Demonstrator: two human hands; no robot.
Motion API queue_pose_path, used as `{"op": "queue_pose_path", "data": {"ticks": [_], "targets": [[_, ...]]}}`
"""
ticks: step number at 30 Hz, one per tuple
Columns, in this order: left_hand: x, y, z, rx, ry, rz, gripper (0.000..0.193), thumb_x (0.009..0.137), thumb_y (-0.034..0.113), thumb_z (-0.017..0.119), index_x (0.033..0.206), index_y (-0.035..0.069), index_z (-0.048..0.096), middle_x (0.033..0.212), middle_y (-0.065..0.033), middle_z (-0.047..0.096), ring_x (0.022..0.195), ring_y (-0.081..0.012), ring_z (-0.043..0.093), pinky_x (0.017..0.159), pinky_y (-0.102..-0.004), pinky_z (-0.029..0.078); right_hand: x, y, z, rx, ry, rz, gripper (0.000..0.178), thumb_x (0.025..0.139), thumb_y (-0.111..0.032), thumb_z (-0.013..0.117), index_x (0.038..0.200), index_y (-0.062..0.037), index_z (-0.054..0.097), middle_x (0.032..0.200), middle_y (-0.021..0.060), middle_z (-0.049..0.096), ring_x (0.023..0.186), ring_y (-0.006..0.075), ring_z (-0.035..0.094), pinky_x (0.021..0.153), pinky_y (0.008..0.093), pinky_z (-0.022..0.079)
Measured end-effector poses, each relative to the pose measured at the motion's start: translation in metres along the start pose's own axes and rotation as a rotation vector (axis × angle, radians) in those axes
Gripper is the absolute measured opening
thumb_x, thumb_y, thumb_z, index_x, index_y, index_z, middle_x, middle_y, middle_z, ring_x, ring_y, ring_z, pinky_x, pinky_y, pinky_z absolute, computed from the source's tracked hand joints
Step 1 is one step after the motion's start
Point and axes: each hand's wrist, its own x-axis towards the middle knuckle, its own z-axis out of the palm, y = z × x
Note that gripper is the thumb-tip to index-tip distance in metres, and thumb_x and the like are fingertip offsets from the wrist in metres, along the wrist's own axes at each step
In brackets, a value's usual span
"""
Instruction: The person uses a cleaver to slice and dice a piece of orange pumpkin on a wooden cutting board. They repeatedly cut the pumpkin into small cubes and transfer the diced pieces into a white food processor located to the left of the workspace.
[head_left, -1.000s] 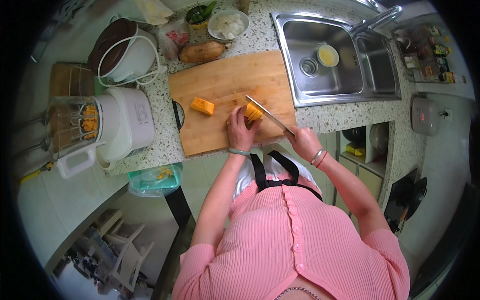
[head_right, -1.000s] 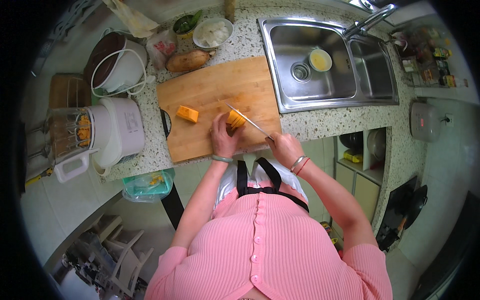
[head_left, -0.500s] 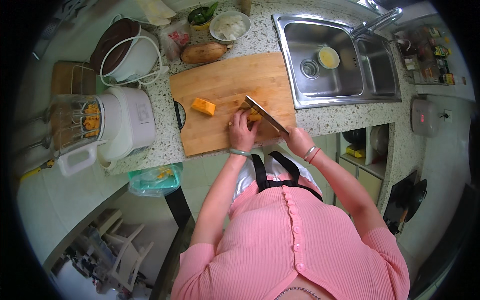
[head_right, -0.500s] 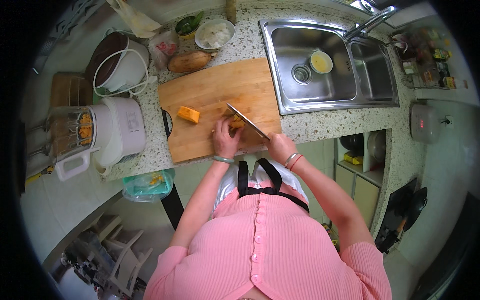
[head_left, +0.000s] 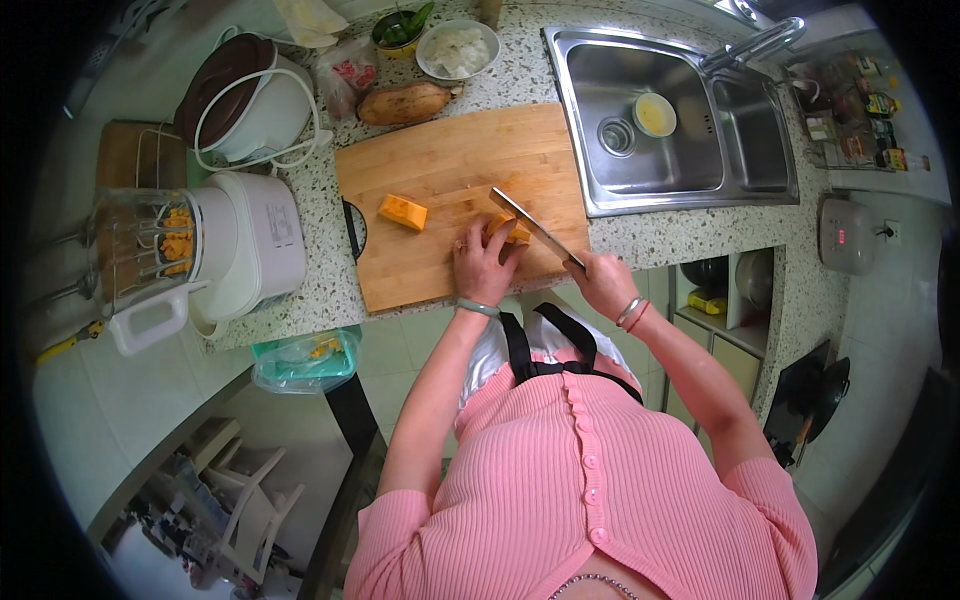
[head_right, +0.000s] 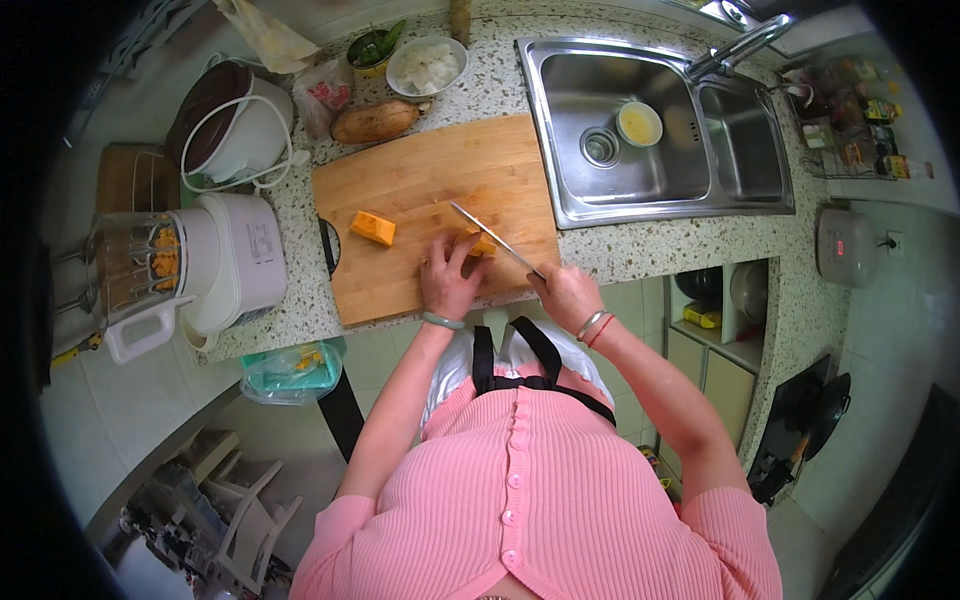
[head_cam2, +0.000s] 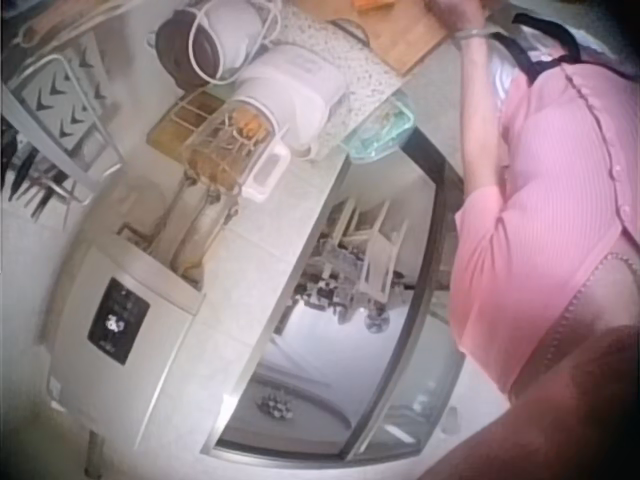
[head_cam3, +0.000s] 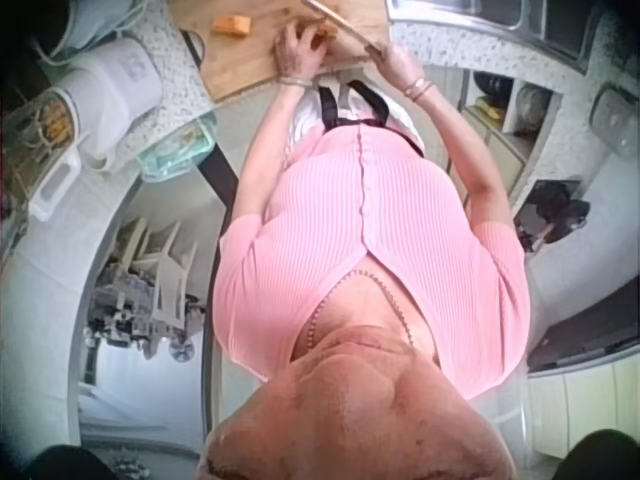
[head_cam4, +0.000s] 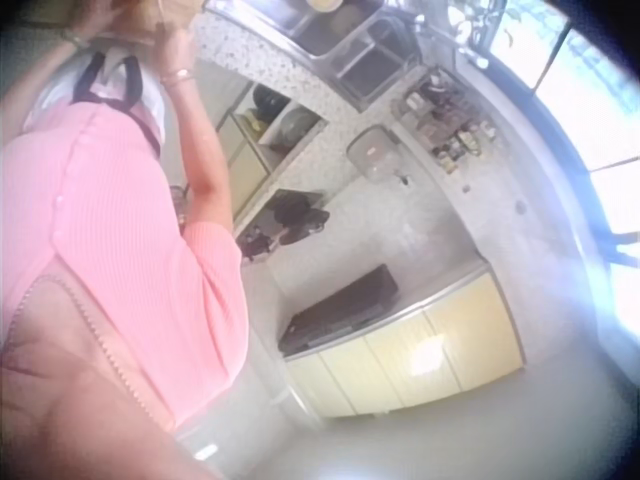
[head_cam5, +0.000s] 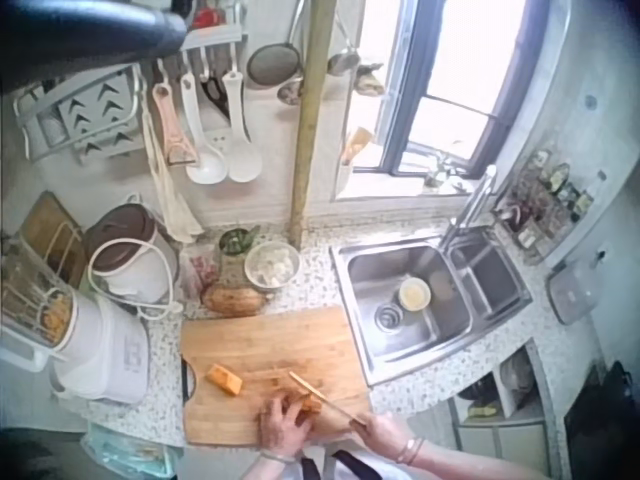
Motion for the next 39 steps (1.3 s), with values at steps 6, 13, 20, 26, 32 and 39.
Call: {"op": "queue_pose_path", "data": {"ticks": [6, 13, 20, 26, 32, 39], "targets": [[0.013, 0.001, 0.0, -0.028, 0.049, -0.029, 0.03, 0.074, 0.02, 0.08, 0.1, 0.01, 0.067, 0.115, -0.0114, 0.056, 0.094, -0.0307, 0.06, 0.082, -0.042, 0.051, 0.0, 0.006, 0.0, 0.063, 0.037, -0.011, 0.031, 0.095, -0.031, 0.058, 0.079, -0.0038, 0.062, 0.068, 0.0246, 0.062, 0.066, 0.0451, 0.061, 0.06, 0.0539, 0.049], [0.011, -0.003, -0.004, -0.051, 0.137, -0.023, 0.029, 0.075, 0.009, 0.08, 0.099, 0.003, 0.064, 0.111, -0.0109, 0.057, 0.092, -0.0263, 0.061, 0.076, -0.0341, 0.054, -0.003, 0.003, -0.002, 0.068, 0.038, -0.01, 0.03, 0.094, -0.029, 0.059, 0.08, -0.0032, 0.063, 0.067, 0.025, 0.062, 0.065, 0.0447, 0.062, 0.06, 0.0537, 0.049], [0.003, -0.01, 0.003, -0.289, 0.114, -0.174, 0.028, 0.075, 0.01, 0.079, 0.099, 0.004, 0.065, 0.11, -0.0107, 0.06, 0.09, -0.0284, 0.063, 0.077, -0.0372, 0.053, -0.01, -0.005, -0.008, 0.06, 0.013, -0.027, 0.031, 0.093, -0.027, 0.06, 0.077, -0.0016, 0.063, 0.068, 0.0257, 0.061, 0.066, 0.0446, 0.062, 0.061, 0.0531, 0.05], [0.003, -0.013, 0.006, -0.258, 0.149, -0.138, 0.016, 0.077, 0.007, 0.078, 0.088, 0.005, 0.067, 0.101, -0.0092, 0.064, 0.087, -0.0274, 0.063, 0.073, -0.0363, 0.053, -0.016, -0.004, -0.006, 0.075, -0.037, -0.031, 0.027, 0.093, -0.025, 0.062, 0.082, -0.0006, 0.064, 0.07, 0.0253, 0.06, 0.069, 0.0444, 0.061, 0.06, 0.0523, 0.048], [0.004, -0.016, 0.007, -0.245, 0.215, -0.06, 0.015, 0.075, 0.006, 0.078, 0.086, 0.006, 0.067, 0.098, -0.0092, 0.065, 0.087, -0.0286, 0.063, 0.075, -0.0377, 0.052, -0.022, -0.017, -0.002, -0.123, -0.088, 0.047, 0.02, 0.093, -0.021, 0.056, 0.086, -0.0022, 0.059, 0.075, 0.0229, 0.066, 0.071, 0.0416, 0.066, 0.064, 0.051, 0.053], [0.002, -0.016, 0.009, -0.241, 0.211, -0.037, 0.016, 0.074, 0.001, 0.077, 0.082, 0.004, 0.064, 0.092, -0.0106, 0.066, 0.084, -0.0296, 0.063, 0.074, -0.0378, 0.052, -0.011, -0.019, 0.007, -0.156, -0.148, 0.057, 0.015, 0.09, -0.014, 0.052, 0.086, -0.0007, 0.058, 0.077, 0.0227, 0.067, 0.074, 0.0411, 0.067, 0.066, 0.0506, 0.054]]}}
